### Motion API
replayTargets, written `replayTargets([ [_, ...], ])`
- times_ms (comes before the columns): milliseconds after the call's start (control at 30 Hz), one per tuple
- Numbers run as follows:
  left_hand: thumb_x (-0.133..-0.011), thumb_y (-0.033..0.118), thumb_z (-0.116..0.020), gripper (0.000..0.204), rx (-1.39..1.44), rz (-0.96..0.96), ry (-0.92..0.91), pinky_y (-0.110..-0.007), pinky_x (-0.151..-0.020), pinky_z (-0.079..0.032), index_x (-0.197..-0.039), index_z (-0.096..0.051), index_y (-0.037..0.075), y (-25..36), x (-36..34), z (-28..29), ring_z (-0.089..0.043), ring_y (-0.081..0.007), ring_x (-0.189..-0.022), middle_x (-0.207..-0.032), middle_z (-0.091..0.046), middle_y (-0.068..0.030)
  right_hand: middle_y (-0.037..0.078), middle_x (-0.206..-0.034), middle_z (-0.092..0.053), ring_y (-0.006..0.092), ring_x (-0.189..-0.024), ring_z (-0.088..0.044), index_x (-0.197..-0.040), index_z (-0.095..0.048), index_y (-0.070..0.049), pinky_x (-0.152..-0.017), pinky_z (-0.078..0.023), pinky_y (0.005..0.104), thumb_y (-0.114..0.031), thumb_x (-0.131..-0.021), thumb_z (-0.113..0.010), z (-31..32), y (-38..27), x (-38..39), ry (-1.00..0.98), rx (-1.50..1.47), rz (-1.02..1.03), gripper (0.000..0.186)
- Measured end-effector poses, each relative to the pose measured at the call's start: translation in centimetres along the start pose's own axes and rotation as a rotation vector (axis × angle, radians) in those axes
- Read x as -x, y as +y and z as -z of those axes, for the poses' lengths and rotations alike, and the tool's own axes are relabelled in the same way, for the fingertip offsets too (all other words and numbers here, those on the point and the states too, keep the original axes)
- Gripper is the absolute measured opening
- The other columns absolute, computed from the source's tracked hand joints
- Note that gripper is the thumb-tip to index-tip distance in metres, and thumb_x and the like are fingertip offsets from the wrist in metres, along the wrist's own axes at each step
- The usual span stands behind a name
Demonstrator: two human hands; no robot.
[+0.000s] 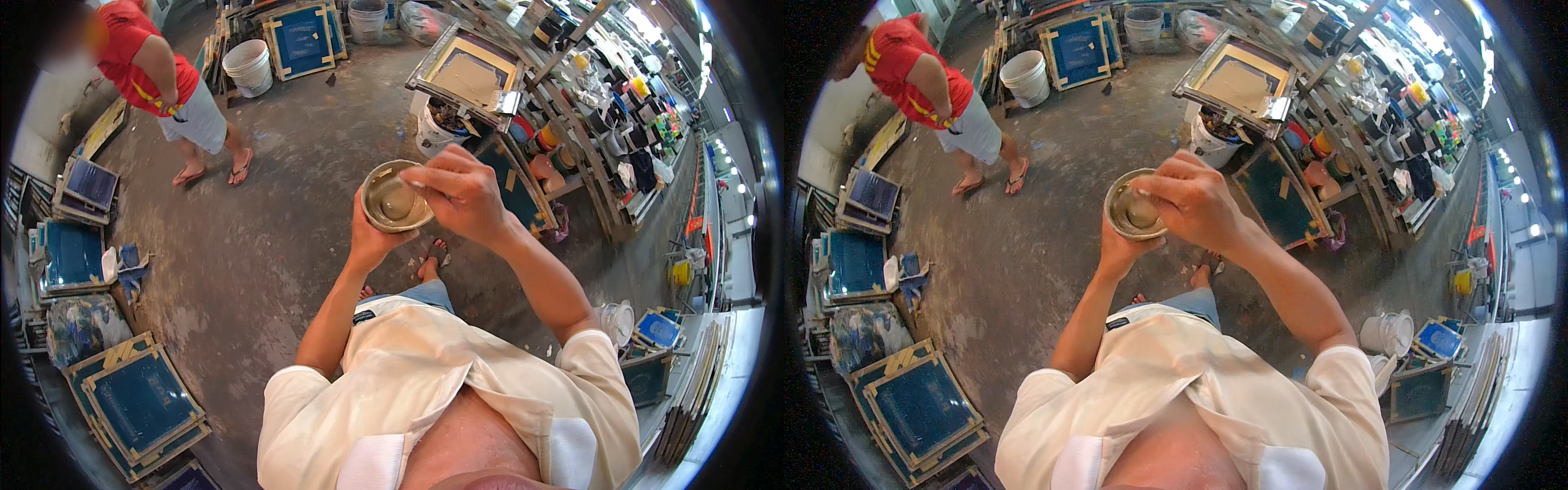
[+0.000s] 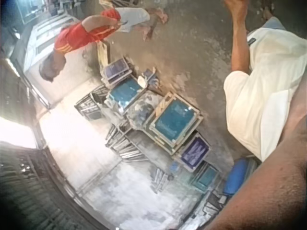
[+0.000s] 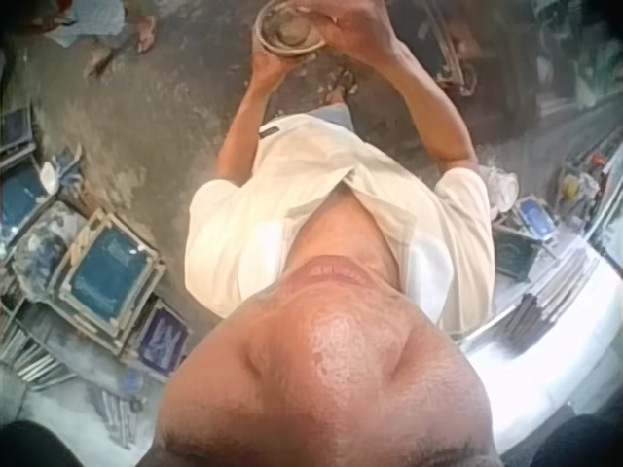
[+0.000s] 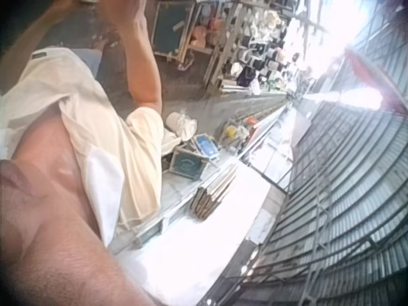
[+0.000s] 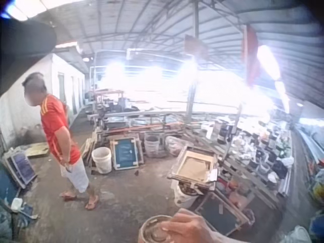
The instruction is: The person performs screen printing by applying beige ink to a screen frame with a squeegee, then moves to a mixing station to stir and add liquid to the ink. They return to the press and continue printing on fabric.
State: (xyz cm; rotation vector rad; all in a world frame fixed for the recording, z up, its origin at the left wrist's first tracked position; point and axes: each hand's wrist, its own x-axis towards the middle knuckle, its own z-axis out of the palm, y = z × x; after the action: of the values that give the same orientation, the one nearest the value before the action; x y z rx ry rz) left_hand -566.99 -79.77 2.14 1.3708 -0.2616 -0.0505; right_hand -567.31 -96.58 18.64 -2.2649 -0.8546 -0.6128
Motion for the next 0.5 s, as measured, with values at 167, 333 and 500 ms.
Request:
replayTargets([
  [167,-0.055,0.005,-0.097,0.110,0.049,-0.050,0.039,-0.040,-0.113,-0.043,-0.147,-0.036,0.009,-0.3,-0.5,0.4,-0.053,-0.0236,-0.132,-0.141,-0.053,-0.0084,0.006,-0.078,-0.065,0.0239,-0.073,-0.061,-0.101,-0.078,-0.009,-0.068,-0.052,0.0348,0.000,-0.075,-0.078,1.6,0.8,0.6,-0.120,0.131,-0.002,0.027],
  [333,-0.055,0.003,-0.097,0.109,0.089,0.041,0.024,-0.040,-0.113,-0.043,-0.147,-0.037,0.009,-0.2,-0.2,0.1,-0.052,-0.0237,-0.132,-0.141,-0.053,-0.0086,0.005,-0.079,-0.066,0.0233,-0.077,-0.063,-0.100,-0.078,-0.009,-0.070,-0.052,0.0342,0.000,-0.075,-0.080,1.6,-1.1,0.8,-0.187,-0.039,-0.075,0.026],
  [500,-0.056,0.004,-0.097,0.109,0.031,-0.069,-0.022,-0.040,-0.112,-0.043,-0.147,-0.037,0.008,0.0,-0.4,-0.2,-0.053,-0.0234,-0.131,-0.139,-0.054,-0.0085,0.007,-0.083,-0.068,0.0234,-0.081,-0.064,-0.101,-0.078,-0.009,-0.071,-0.052,0.0344,0.000,-0.075,-0.080,0.4,1.3,-0.3,0.010,0.085,0.049,0.027],
])
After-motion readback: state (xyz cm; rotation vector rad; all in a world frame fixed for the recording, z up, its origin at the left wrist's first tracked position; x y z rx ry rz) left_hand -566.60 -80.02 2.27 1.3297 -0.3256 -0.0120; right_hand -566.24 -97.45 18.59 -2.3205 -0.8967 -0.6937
